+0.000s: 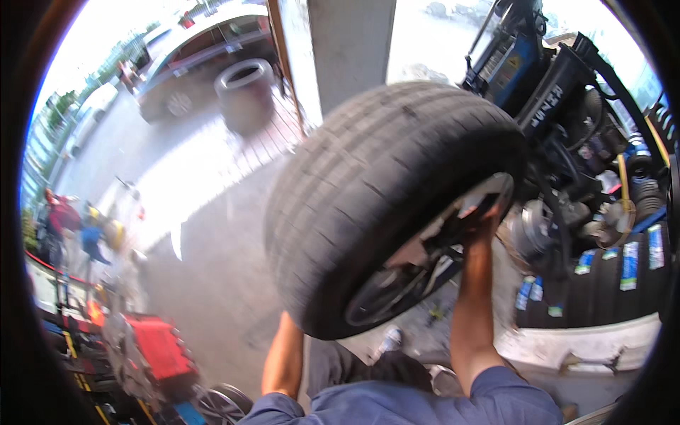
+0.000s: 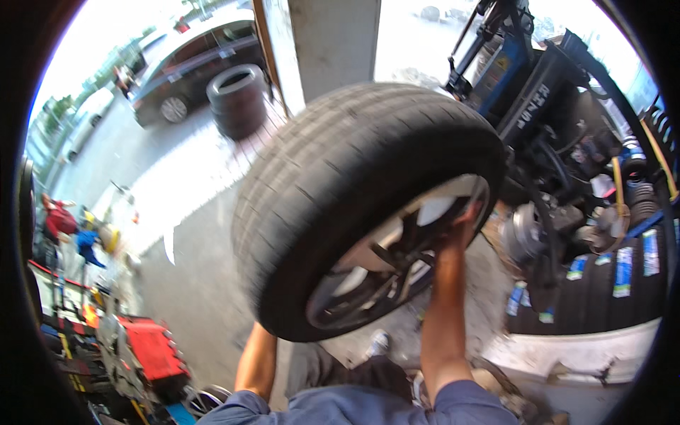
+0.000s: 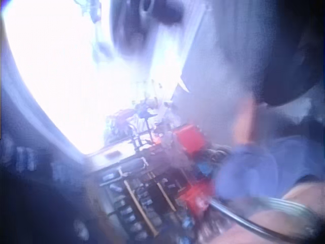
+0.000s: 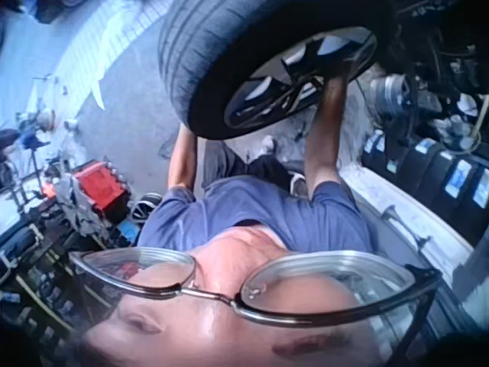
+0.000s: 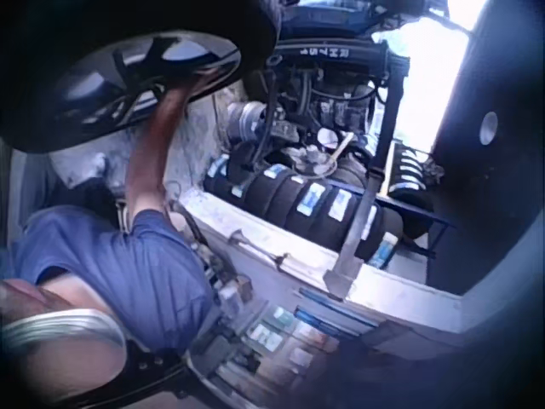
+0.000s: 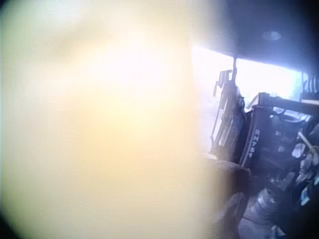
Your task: The person removes a tire from a tire machine, carries it to the floor, and then mounts a tire onto a wheel rim using the tire machine. The person repeats the mounting process for another tire.
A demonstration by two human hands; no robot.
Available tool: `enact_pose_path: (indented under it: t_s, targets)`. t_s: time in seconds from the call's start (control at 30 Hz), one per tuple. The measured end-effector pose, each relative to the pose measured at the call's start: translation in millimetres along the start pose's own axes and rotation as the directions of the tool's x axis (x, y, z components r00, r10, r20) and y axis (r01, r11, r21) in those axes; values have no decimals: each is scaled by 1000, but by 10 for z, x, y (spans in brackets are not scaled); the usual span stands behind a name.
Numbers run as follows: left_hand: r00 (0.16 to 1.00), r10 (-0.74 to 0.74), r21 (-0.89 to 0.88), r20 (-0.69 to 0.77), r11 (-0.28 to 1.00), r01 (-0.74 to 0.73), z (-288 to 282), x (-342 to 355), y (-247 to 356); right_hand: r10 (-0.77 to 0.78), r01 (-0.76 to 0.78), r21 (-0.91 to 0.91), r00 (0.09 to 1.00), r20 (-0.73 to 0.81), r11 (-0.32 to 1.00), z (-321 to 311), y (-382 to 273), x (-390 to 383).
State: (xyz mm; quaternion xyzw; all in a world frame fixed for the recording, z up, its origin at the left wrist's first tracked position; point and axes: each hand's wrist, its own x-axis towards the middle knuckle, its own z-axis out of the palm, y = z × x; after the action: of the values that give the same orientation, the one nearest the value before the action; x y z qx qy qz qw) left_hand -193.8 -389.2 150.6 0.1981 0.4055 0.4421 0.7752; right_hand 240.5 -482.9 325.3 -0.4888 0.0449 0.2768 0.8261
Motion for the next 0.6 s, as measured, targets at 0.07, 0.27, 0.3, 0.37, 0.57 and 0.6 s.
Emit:
enact_pose_path:
  t_s: [0.07,0.27,0.3,0.37,0.57,0.6]
  targets:
    - [1000,17,-10,23,1000,-17,370,286,137,52,-52,7,996,-75,999,-14,194,569]
    - [997,-22,-90,80,995,29,762,1572,184,-94,-46,330,913,398,943,251,885,2047]
    - [995,-50,-91,91,994,58,743,1819,213,-163,21,333,899,405,943,291,949,2182]
    - [989,-113,-70,97,990,120,729,2278,322,-210,168,162,934,289,972,430,1078,2362]
    - [974,-150,10,172,988,151,873,3085,675,87,-106,-46,947,-309,993,1245,1149,3114]
    - [985,-138,165,101,979,120,930,3178,696,195,-216,-21,915,-354,976,1302,1155,3202]
